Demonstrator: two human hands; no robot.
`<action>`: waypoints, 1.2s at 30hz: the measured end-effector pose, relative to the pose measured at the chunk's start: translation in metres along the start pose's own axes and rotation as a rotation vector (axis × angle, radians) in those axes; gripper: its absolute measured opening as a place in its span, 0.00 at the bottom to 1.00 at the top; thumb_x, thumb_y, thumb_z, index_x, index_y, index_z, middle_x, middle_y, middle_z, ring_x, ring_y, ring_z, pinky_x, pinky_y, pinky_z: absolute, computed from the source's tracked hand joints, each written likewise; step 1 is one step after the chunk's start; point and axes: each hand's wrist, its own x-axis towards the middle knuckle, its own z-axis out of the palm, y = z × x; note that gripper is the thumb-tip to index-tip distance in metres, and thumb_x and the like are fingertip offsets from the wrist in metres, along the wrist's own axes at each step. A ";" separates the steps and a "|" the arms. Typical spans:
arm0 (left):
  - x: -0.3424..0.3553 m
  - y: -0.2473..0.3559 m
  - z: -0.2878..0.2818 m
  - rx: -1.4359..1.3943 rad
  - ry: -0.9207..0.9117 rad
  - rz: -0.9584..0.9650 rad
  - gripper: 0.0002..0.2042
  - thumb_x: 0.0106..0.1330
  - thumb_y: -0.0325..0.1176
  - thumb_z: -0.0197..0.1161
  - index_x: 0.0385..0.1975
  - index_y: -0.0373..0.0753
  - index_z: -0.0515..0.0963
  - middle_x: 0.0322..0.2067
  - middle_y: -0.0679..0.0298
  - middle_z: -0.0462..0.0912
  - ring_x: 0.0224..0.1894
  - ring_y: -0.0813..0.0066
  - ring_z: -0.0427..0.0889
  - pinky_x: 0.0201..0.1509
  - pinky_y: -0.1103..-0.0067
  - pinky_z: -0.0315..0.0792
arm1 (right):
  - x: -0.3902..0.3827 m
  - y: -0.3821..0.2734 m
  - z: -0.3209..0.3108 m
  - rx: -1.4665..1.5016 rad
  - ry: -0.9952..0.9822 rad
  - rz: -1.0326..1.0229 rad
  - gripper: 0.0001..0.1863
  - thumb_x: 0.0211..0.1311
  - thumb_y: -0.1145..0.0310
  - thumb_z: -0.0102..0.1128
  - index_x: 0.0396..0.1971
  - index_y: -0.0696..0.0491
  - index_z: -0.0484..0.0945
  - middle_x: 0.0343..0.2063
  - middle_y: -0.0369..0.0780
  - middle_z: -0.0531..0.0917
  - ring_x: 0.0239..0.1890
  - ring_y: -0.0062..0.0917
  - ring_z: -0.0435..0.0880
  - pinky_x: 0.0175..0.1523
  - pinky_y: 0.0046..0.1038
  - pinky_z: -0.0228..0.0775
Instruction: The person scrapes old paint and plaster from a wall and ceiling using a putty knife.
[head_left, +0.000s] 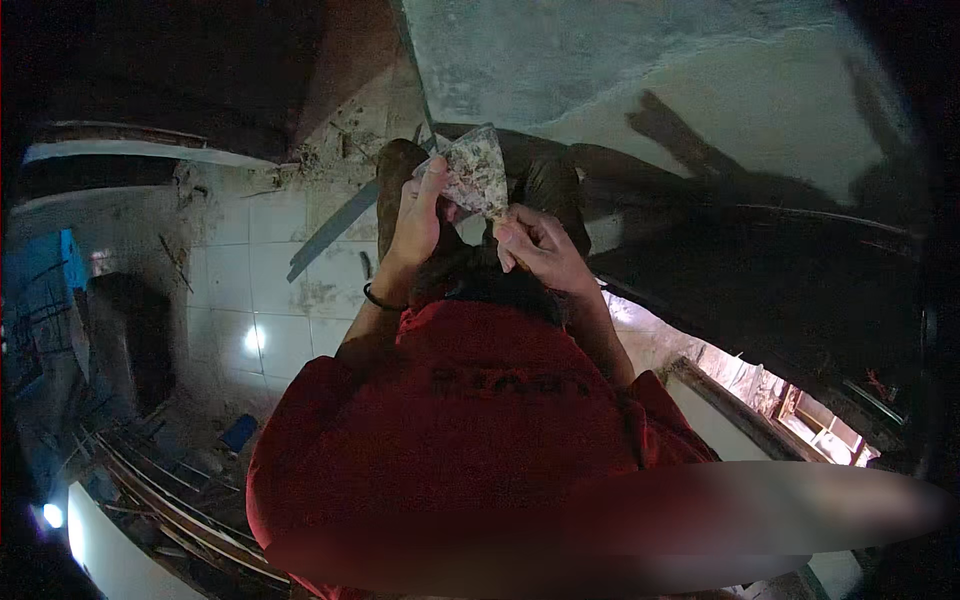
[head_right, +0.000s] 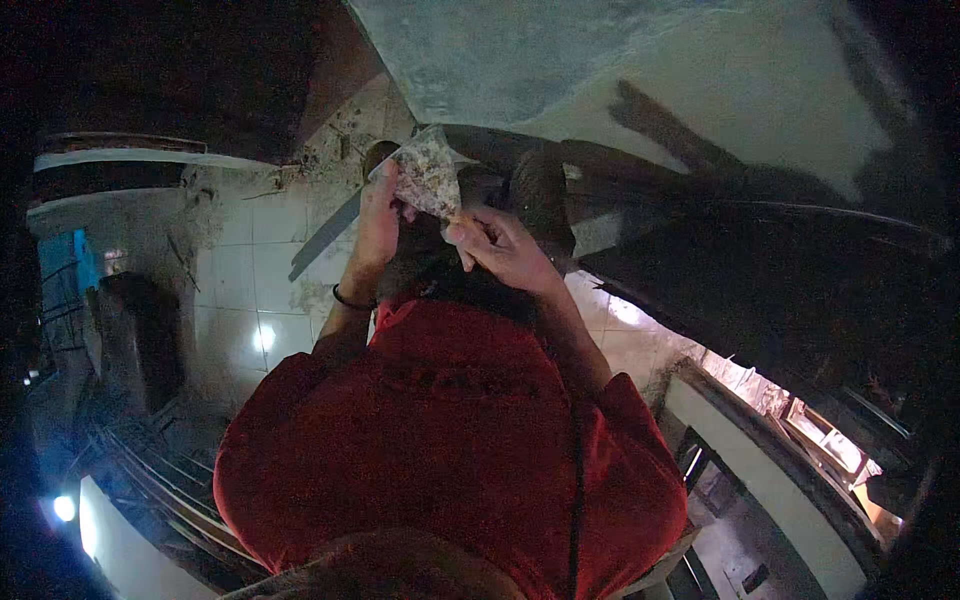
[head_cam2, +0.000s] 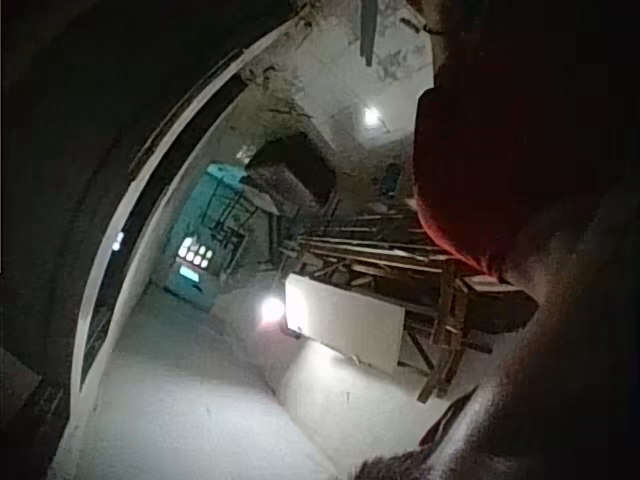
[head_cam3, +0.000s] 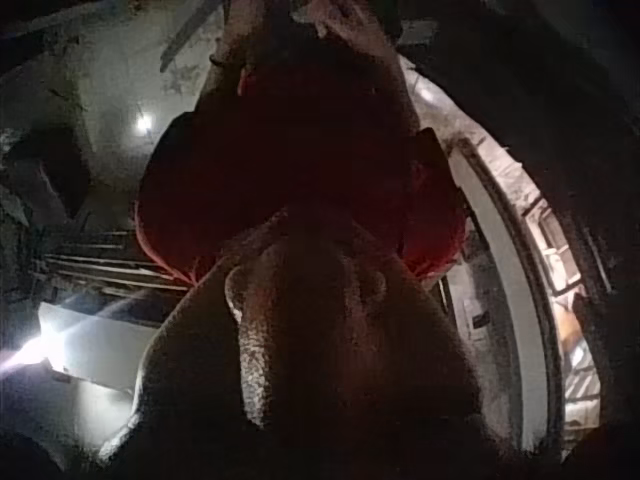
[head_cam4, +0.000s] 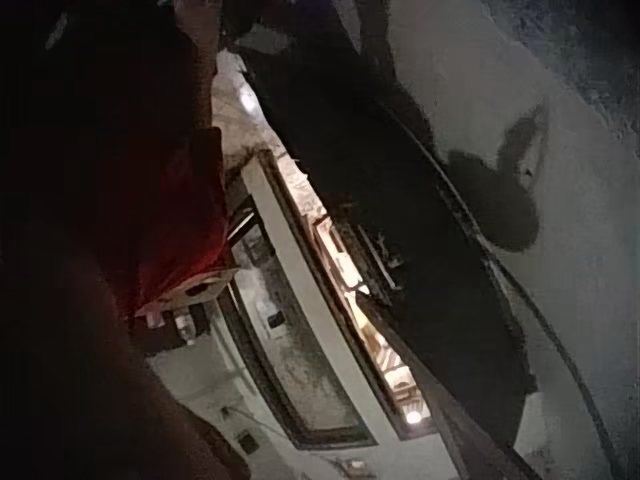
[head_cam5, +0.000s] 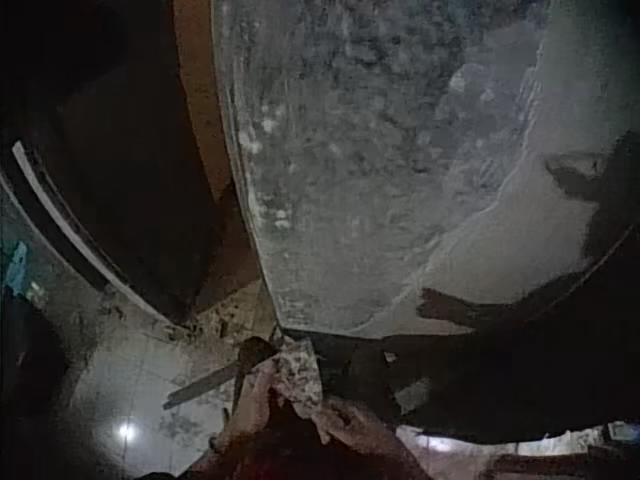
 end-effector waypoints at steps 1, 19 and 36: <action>-0.001 -0.003 -0.002 0.063 -0.022 0.013 0.22 0.73 0.52 0.44 0.31 0.40 0.76 0.21 0.72 0.72 0.22 0.84 0.67 0.26 0.83 0.59 | -0.001 0.000 0.001 0.030 0.005 -0.016 0.12 0.68 0.61 0.54 0.30 0.54 0.70 0.19 0.32 0.71 0.22 0.15 0.69 0.30 0.21 0.62; -0.008 0.002 0.007 0.028 0.001 0.022 0.26 0.73 0.51 0.44 0.18 0.38 0.71 0.17 0.73 0.67 0.21 0.84 0.63 0.25 0.82 0.56 | -0.004 0.024 -0.001 -0.008 0.045 -0.048 0.12 0.67 0.61 0.55 0.32 0.55 0.69 0.20 0.31 0.68 0.21 0.14 0.69 0.29 0.21 0.63; -0.008 0.000 0.007 -0.015 -0.011 0.057 0.24 0.74 0.49 0.45 0.19 0.39 0.71 0.19 0.74 0.67 0.22 0.84 0.61 0.25 0.82 0.55 | -0.002 0.024 -0.001 -0.019 0.026 -0.085 0.10 0.68 0.66 0.52 0.28 0.53 0.67 0.17 0.31 0.67 0.19 0.16 0.69 0.27 0.22 0.62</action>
